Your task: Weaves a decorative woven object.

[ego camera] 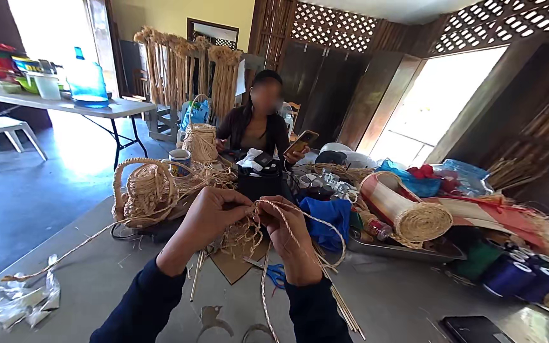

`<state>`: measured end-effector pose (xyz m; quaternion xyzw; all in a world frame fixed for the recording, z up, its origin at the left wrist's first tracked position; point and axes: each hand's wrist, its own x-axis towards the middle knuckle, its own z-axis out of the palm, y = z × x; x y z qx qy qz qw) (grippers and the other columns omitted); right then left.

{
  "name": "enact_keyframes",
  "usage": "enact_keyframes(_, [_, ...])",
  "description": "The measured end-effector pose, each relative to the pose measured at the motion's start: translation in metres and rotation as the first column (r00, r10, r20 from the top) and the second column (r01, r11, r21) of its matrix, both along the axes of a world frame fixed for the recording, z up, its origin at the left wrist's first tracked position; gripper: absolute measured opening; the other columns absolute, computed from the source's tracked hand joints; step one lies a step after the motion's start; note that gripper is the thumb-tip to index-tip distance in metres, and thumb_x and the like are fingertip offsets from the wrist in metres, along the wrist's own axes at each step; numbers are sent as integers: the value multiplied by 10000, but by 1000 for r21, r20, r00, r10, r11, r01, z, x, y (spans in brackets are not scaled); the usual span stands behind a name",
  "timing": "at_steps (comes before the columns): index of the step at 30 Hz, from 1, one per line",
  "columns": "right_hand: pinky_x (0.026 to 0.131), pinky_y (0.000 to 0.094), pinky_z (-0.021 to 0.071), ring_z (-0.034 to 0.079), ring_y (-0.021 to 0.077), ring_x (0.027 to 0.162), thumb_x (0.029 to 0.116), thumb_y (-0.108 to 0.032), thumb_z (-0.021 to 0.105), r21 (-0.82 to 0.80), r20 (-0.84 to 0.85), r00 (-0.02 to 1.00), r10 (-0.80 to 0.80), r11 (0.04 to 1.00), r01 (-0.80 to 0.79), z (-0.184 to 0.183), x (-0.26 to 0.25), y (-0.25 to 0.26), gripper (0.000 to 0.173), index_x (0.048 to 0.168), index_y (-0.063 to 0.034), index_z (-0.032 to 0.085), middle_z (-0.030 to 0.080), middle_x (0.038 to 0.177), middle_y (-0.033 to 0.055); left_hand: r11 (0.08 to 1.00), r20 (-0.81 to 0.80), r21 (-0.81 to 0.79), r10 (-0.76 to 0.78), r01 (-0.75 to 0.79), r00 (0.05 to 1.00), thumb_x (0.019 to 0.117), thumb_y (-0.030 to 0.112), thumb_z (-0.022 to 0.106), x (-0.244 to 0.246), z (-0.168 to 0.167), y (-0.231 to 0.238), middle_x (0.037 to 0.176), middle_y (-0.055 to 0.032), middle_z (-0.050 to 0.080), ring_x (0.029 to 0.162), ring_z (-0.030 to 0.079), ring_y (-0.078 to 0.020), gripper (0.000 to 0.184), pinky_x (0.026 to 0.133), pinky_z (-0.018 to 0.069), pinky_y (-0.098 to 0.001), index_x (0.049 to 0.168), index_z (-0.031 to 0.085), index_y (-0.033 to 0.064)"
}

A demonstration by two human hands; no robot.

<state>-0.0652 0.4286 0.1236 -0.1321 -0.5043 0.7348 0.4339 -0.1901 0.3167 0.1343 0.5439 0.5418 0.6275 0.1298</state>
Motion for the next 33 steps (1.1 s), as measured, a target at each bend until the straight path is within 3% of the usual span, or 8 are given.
enact_keyframes(14, [612, 226, 593, 675, 89, 604, 939, 120, 598, -15, 1, 1000, -13, 1000, 13, 2, -1, -6, 143, 859, 43, 687, 708, 712, 69, 990, -105, 66, 131, -125, 986, 914, 46, 716, 1, -4, 5, 815, 53, 738, 729, 688, 22, 45, 710, 590, -158, 925, 758, 58])
enact_keyframes(24, [611, 191, 568, 652, 45, 612, 861, 81, 718, 367, -31, 973, -230, 902, 225, -5, -1, -3, 52, 853, 31, 707, 704, 709, 40, 990, -127, 50, 137, -132, 982, 913, 45, 722, 2, -4, 4, 822, 54, 739, 722, 681, 32, 50, 698, 578, -139, 932, 765, 62])
enact_keyframes(29, [642, 204, 590, 677, 52, 640, 852, 85, 718, 384, -32, 971, -237, 894, 231, -4, -1, -5, 67, 845, 20, 703, 712, 724, 36, 984, -166, 60, 178, -170, 970, 910, 65, 725, 4, -4, 4, 810, 53, 734, 711, 674, 39, 46, 686, 574, -138, 933, 765, 63])
enact_keyframes(31, [650, 213, 598, 686, 66, 646, 868, 92, 705, 340, -22, 979, -200, 920, 196, -2, 1, -6, 62, 882, 33, 691, 717, 736, 44, 982, -172, 66, 184, -175, 968, 910, 62, 723, 4, -5, 5, 806, 55, 732, 711, 669, 46, 47, 687, 569, -134, 934, 763, 60])
enact_keyframes(33, [659, 217, 599, 692, 68, 661, 900, 91, 674, 309, 14, 987, -159, 940, 147, 0, 3, -6, 106, 995, 48, 658, 719, 761, 46, 983, -171, 66, 182, -173, 968, 908, 65, 728, 4, -6, 6, 808, 57, 734, 714, 669, 48, 43, 689, 569, -133, 930, 765, 63])
